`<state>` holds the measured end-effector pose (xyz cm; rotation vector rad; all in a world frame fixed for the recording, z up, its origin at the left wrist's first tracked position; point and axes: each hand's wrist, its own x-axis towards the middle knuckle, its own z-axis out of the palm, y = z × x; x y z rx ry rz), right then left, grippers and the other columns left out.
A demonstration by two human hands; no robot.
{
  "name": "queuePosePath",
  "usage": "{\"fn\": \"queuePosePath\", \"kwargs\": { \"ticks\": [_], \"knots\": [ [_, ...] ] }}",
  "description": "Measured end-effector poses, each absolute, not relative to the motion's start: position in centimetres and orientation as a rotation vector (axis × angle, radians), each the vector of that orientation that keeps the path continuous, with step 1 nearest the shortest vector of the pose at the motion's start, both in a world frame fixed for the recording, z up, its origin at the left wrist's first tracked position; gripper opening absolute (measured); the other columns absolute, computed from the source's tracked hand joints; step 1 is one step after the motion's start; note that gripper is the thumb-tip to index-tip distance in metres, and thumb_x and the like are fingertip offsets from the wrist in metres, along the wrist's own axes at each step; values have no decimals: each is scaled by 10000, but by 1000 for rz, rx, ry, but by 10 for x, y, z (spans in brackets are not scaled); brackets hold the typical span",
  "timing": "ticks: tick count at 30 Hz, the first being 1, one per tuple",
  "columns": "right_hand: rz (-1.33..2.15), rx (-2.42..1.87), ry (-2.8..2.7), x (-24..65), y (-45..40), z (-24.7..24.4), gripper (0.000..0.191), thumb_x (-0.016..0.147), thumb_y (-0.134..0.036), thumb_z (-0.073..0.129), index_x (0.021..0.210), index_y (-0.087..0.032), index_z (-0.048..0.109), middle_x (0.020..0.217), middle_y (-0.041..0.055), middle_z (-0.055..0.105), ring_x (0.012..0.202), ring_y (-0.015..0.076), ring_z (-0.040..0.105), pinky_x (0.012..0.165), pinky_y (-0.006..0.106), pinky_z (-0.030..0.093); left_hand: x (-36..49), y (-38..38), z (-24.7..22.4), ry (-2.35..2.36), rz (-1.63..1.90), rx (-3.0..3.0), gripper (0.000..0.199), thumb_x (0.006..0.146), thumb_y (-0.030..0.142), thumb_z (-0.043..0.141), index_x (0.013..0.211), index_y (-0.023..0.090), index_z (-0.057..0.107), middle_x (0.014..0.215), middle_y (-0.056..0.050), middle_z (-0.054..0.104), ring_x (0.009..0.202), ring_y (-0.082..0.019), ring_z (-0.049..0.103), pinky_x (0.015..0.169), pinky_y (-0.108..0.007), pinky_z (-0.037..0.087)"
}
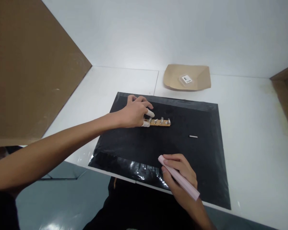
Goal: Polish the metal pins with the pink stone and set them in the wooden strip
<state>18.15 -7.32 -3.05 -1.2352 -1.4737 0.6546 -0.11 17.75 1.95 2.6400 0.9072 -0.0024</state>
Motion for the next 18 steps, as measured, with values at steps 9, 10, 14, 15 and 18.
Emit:
{"fn": "queuePosePath", "kwargs": {
  "ticks": [9,10,14,15,18],
  "knots": [
    [684,-1229,-1483,182,-76,-33,350,972,-35,673,1245,-252,695,1181,46,687,1057,120,738,911,229,633,-4,166,21,982,35,2698,98,837,383,825,893,303,827,1313,-49,777,1312,-364,566,1091,-601,223],
    [686,-1233,-1485,182,-76,-34,349,974,-37,672,1247,-253,695,1180,46,688,1056,119,738,910,229,632,-4,165,22,982,18,2707,126,825,385,840,914,298,825,1325,-57,773,1324,-370,560,1090,-600,222],
    [693,-1245,-1485,182,-76,-35,342,973,-41,677,1240,-254,700,1184,43,689,1056,118,735,910,232,625,-1,162,28,992,-84,2719,437,785,402,890,1189,269,790,1439,-113,717,1391,-404,515,1078,-563,240],
    [692,-1247,-1488,182,-77,-36,337,973,-44,678,1236,-253,702,1184,42,691,1059,119,735,911,234,624,0,162,30,989,-100,2718,497,791,411,891,1247,256,769,1464,-123,699,1409,-407,500,1078,-555,240],
    [684,-1253,-1491,181,-77,-36,320,974,-59,678,1227,-253,702,1174,38,694,1048,120,738,892,234,620,5,159,34,955,-132,2715,502,834,434,872,1276,226,756,1506,-132,665,1448,-402,464,1092,-548,220]
  ]
}}
